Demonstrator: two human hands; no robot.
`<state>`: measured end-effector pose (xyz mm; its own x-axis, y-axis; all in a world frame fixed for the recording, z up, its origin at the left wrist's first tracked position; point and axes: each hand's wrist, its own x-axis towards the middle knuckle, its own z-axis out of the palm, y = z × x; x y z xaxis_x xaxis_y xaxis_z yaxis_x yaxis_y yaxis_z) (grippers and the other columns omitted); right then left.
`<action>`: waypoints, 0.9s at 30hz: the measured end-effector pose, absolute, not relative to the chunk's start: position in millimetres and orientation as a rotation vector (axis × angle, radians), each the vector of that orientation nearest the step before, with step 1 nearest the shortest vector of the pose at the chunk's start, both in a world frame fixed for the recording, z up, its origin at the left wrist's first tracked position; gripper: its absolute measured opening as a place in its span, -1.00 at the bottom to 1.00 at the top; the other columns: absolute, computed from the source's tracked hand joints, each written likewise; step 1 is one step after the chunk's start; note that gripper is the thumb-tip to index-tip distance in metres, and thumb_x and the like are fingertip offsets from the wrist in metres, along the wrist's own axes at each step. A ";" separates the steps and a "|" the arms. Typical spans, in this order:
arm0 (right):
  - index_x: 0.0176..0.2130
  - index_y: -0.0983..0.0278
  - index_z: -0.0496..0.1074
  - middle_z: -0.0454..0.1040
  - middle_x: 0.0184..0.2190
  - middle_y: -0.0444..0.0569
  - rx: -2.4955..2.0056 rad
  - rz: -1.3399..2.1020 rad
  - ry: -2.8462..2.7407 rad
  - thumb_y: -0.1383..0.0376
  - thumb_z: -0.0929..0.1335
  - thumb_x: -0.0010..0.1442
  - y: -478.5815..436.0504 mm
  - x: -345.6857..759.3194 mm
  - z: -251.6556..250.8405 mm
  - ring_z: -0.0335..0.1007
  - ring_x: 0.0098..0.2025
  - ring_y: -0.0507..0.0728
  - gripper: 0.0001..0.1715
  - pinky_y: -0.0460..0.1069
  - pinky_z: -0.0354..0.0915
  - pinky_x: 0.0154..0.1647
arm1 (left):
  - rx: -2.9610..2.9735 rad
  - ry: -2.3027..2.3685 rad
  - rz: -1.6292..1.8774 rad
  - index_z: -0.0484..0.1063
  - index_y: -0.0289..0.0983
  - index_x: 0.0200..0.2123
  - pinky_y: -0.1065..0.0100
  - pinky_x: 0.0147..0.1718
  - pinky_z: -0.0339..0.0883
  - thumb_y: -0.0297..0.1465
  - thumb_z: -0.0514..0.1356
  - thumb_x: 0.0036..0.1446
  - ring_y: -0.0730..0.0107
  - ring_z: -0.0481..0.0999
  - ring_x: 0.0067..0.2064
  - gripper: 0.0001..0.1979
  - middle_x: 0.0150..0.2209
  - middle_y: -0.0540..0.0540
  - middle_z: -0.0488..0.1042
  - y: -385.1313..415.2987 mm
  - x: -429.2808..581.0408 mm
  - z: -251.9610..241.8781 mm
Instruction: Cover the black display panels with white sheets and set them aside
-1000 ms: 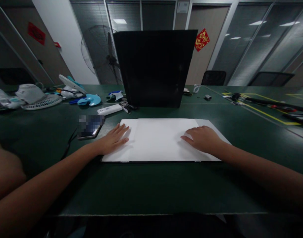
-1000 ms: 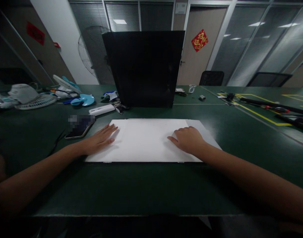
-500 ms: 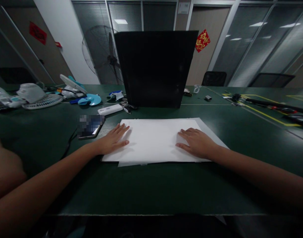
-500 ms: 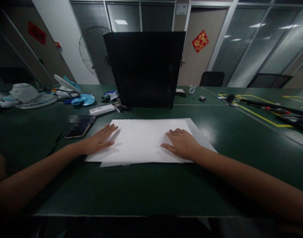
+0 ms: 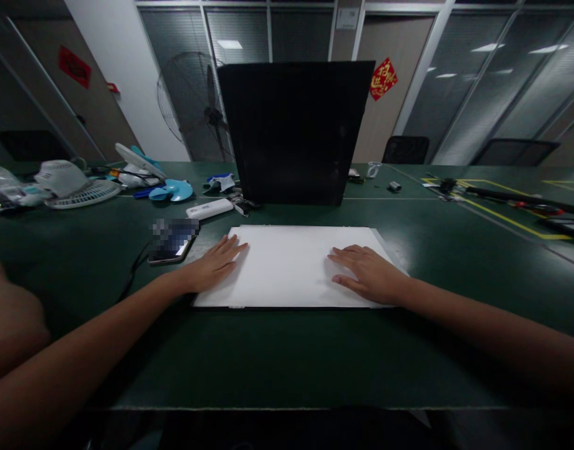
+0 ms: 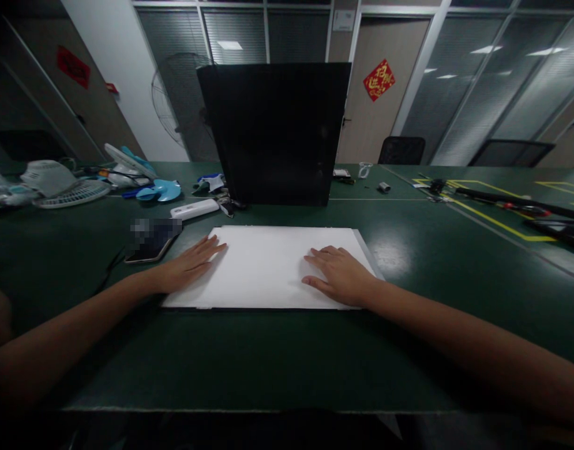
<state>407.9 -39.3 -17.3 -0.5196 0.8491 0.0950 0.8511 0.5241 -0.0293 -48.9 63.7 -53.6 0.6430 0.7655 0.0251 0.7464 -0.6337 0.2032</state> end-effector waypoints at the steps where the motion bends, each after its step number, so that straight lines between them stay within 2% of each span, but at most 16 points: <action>1: 0.43 0.27 0.35 0.28 0.44 0.19 -1.470 -0.020 -2.668 -0.25 0.09 0.46 -39.4 408.1 -17.4 0.26 0.42 0.41 -0.08 0.38 0.18 0.42 | 2.687 1.241 0.172 -0.10 -0.08 0.59 -0.21 0.52 -0.21 -0.05 -0.15 0.51 -0.12 -0.32 0.60 -0.32 0.60 -0.04 -0.14 64.1 -49.4 -54.1; 4: 0.46 0.24 0.31 0.21 0.48 0.16 -1.425 0.040 -2.696 -0.26 0.09 0.46 -38.6 409.9 -18.0 0.18 0.47 0.38 -0.07 0.35 0.13 0.46 | 2.664 1.248 0.186 -0.03 -0.10 0.58 -0.19 0.53 -0.21 -0.02 -0.15 0.51 -0.11 -0.28 0.60 -0.31 0.60 -0.07 -0.09 61.2 -45.6 -50.8; 8: 0.49 0.22 0.25 0.14 0.51 0.13 -1.383 0.121 -2.688 -0.24 0.13 0.46 -35.4 413.7 -21.0 0.11 0.51 0.35 -0.09 0.34 0.08 0.50 | 2.602 1.348 0.170 0.07 -0.21 0.53 -0.14 0.53 -0.19 0.15 -0.20 0.46 -0.11 -0.27 0.60 -0.20 0.61 -0.19 -0.14 53.8 -34.2 -42.6; 13: 0.52 0.21 0.19 0.07 0.54 0.13 -1.373 0.164 -2.701 -0.26 0.13 0.45 -35.5 413.1 -22.3 0.03 0.54 0.34 -0.06 0.33 0.02 0.53 | 2.580 1.398 0.114 0.01 -0.32 0.53 -0.18 0.51 -0.18 0.27 -0.15 0.38 -0.22 -0.30 0.59 -0.04 0.60 -0.33 -0.23 49.4 -28.1 -37.9; 20: 0.53 0.21 0.16 0.00 0.56 0.11 -1.315 0.311 -2.717 -0.26 0.13 0.45 -39.9 409.6 -19.1 -0.08 0.58 0.32 -0.05 0.31 -0.06 0.56 | 2.627 1.394 0.133 0.00 -0.24 0.55 -0.21 0.50 -0.12 0.08 -0.16 0.47 -0.15 -0.24 0.59 -0.22 0.60 -0.25 -0.14 52.5 -32.8 -40.8; 27: 0.55 0.21 0.12 -0.12 0.59 0.08 -1.269 0.481 -2.700 -0.25 0.16 0.45 -36.4 414.3 -19.1 -0.22 0.60 0.32 -0.05 0.33 -0.21 0.59 | 2.638 1.363 0.136 -0.03 -0.41 0.56 -0.19 0.51 -0.17 -0.06 -0.20 0.49 -0.14 -0.26 0.59 -0.23 0.59 -0.32 -0.16 57.3 -38.1 -48.3</action>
